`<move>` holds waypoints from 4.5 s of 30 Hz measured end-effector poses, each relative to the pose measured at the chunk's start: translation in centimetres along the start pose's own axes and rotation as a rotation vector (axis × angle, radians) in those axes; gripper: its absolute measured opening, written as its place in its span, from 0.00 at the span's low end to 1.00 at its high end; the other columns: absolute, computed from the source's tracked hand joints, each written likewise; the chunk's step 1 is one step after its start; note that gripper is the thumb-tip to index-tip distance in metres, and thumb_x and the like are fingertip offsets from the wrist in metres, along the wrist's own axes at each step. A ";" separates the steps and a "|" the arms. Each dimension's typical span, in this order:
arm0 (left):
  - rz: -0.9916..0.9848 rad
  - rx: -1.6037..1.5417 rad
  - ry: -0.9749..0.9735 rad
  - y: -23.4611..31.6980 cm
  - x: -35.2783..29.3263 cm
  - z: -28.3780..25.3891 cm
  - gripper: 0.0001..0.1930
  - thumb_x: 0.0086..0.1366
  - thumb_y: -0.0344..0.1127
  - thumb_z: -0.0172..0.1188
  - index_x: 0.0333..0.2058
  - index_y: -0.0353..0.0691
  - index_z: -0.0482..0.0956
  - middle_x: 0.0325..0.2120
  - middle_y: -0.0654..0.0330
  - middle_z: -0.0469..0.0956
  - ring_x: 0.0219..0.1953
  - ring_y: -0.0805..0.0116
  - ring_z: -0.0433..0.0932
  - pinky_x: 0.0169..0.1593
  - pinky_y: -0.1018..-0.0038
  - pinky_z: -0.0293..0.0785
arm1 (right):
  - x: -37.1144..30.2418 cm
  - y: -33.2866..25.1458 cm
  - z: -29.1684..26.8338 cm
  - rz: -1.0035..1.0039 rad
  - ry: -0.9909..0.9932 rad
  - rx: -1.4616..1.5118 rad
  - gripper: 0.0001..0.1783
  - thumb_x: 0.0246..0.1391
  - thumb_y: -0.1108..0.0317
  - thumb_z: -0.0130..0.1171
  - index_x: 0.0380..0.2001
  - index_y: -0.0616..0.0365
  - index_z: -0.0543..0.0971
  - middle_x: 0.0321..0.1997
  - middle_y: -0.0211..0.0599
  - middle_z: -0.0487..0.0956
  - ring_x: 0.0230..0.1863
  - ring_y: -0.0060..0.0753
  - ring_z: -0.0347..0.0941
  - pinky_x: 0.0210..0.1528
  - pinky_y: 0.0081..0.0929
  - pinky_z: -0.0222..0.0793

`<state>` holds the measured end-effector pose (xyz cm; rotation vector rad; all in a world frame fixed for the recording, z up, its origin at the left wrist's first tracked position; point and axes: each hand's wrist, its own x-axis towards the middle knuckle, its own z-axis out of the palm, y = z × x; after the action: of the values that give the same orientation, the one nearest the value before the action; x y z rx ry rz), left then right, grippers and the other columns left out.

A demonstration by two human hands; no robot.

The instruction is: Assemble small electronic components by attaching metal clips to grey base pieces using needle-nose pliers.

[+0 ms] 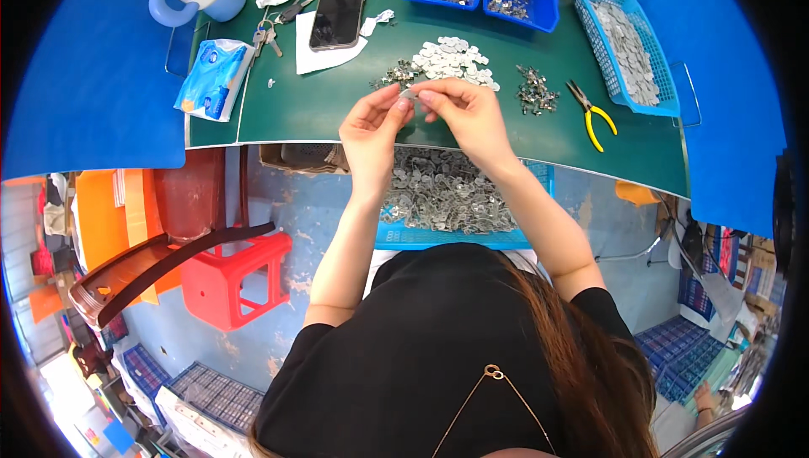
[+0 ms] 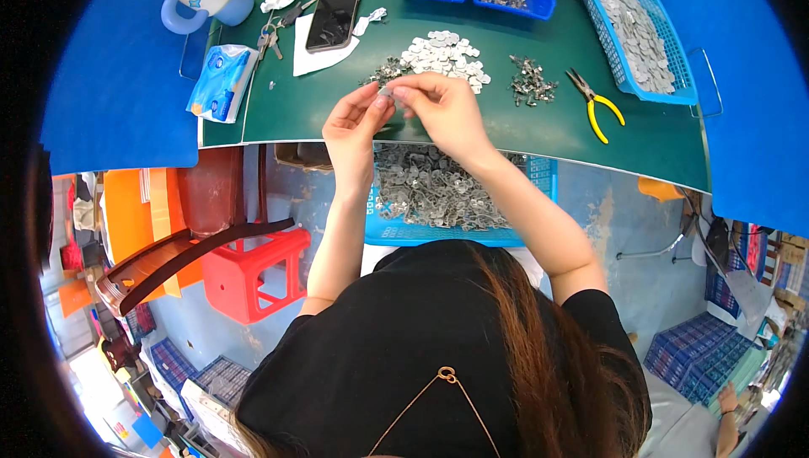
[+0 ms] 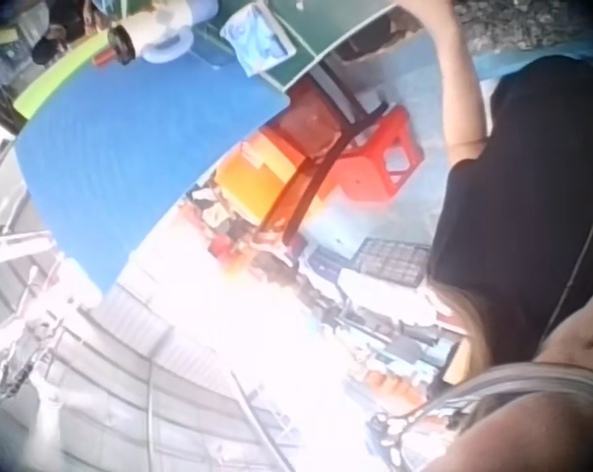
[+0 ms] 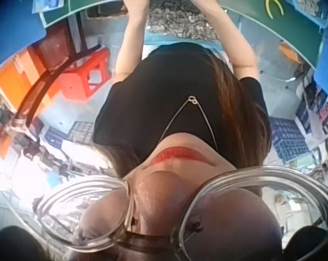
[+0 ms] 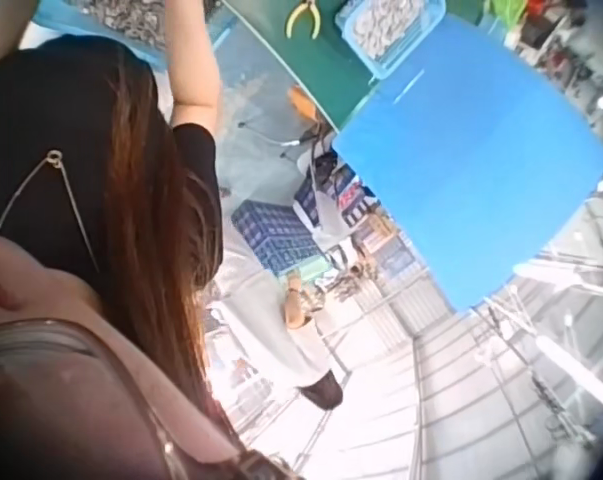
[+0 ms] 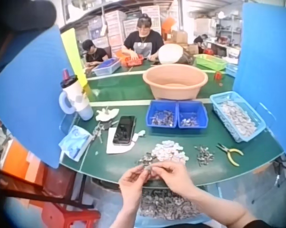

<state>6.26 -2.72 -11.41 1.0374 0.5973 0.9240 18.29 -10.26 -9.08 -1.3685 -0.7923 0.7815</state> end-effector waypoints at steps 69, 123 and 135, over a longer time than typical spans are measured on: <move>-0.190 0.010 -0.239 -1.0 -0.8 4.8 0.14 0.61 0.27 0.60 0.44 0.29 0.76 0.37 0.53 0.80 0.38 0.68 0.80 0.44 0.74 0.78 | 2.4 0.5 -15.3 0.004 0.453 -0.246 0.11 0.45 0.69 0.67 0.31 0.65 0.82 0.23 0.31 0.80 0.24 0.18 0.72 0.27 0.16 0.66; -0.199 -0.161 -0.275 0.1 -2.0 6.5 0.10 0.59 0.26 0.61 0.40 0.30 0.78 0.34 0.54 0.80 0.35 0.71 0.80 0.42 0.76 0.78 | -3.5 -2.0 -6.9 0.020 0.059 0.350 0.10 0.47 0.78 0.63 0.35 0.67 0.80 0.36 0.37 0.79 0.38 0.26 0.76 0.42 0.22 0.71; 0.021 -0.088 -0.200 1.0 -3.0 5.9 0.07 0.57 0.18 0.60 0.35 0.31 0.79 0.34 0.54 0.79 0.36 0.71 0.80 0.42 0.76 0.78 | -5.5 0.9 -17.6 -0.132 0.662 -1.570 0.28 0.51 0.51 0.59 0.51 0.57 0.73 0.55 0.40 0.71 0.57 0.44 0.64 0.56 0.44 0.58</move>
<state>9.08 -7.84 -8.10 1.0436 0.3770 0.8454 30.36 -24.12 -10.87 -2.6635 -0.9148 -0.6640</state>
